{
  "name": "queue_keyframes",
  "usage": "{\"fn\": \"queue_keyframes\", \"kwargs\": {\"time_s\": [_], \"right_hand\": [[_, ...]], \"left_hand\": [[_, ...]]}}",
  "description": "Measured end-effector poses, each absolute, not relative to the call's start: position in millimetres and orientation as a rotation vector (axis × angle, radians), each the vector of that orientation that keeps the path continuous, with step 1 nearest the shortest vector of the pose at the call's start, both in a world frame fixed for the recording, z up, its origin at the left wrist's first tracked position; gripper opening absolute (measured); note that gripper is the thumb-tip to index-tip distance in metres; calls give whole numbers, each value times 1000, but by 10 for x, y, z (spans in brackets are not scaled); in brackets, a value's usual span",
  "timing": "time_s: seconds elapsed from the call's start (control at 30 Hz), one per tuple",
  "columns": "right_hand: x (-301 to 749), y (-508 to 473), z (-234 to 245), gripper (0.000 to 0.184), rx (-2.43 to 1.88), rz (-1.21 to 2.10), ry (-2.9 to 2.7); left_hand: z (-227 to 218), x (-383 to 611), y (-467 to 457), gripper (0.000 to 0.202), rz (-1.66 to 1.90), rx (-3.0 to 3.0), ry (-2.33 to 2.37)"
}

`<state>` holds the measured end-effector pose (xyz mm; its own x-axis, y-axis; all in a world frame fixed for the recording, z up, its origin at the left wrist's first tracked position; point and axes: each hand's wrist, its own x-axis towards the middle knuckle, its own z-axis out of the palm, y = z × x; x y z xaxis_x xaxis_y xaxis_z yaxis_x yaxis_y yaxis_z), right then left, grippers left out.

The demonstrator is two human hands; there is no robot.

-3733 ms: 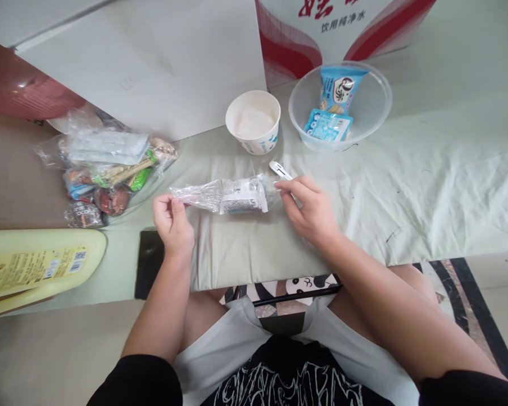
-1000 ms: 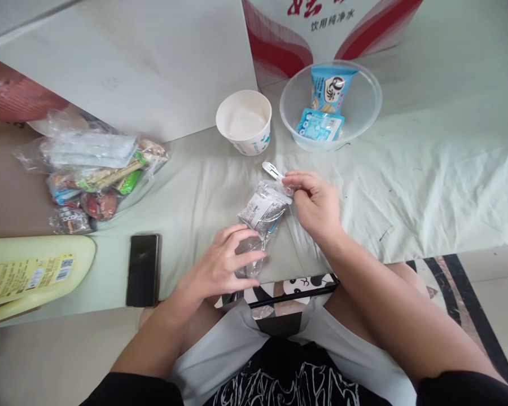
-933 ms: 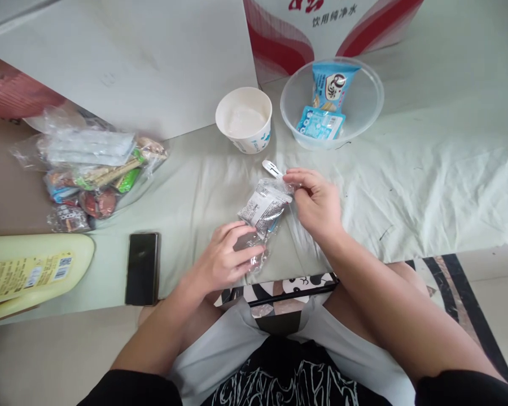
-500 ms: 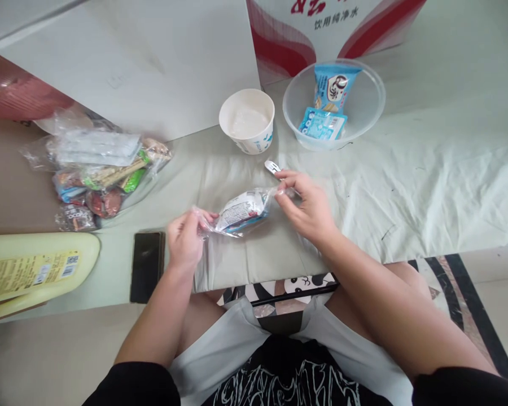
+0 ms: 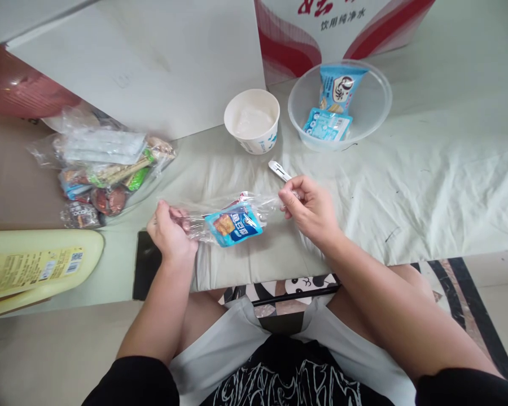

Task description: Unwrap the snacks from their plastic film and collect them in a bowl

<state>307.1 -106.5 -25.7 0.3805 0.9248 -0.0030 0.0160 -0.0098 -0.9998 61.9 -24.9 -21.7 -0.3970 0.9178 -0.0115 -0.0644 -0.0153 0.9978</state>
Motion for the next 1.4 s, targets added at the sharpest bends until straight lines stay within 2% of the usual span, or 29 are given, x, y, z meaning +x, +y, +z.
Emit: {"fn": "queue_keyframes", "kwargs": {"time_s": [0.17,0.3,0.33,0.4,0.53,0.77,0.87,1.0,1.17,1.4], "right_hand": [[3082,-1059,-292,32,-1421,909,-854],[3114,-1068,-328,12,-1537,689,-1081],[3118,-1071,-341,12,-1540,636,-1187],[3118,-1074,-371,25,-1505,560,-1406],[3080,-1079,-438,40,-1459,455,-1731],[3036,-1075,-477,30,-1413,276,-1848],[3033,-1062,-452,19,-1404,262,-1807],[2998,-1077,-369,17,-1467,336,-1668],[2951,-1183,-263,4,-1583,520,-1323],[2746,-1315,-356,27,-1077,643,-2015]], "left_hand": [[-196,623,-230,44,1451,859,1452],[-214,624,-238,43,1390,865,1398],[-219,625,-245,42,1379,880,1379],[-226,629,-265,42,1358,915,1338],[-218,639,-321,50,1283,978,1206],[-204,631,-394,52,1162,1047,1049],[-210,629,-405,54,1137,1024,1034],[-201,660,-405,53,1128,1019,1063],[-186,708,-385,51,1135,886,1211],[-162,737,-379,46,1012,686,1172]]}}
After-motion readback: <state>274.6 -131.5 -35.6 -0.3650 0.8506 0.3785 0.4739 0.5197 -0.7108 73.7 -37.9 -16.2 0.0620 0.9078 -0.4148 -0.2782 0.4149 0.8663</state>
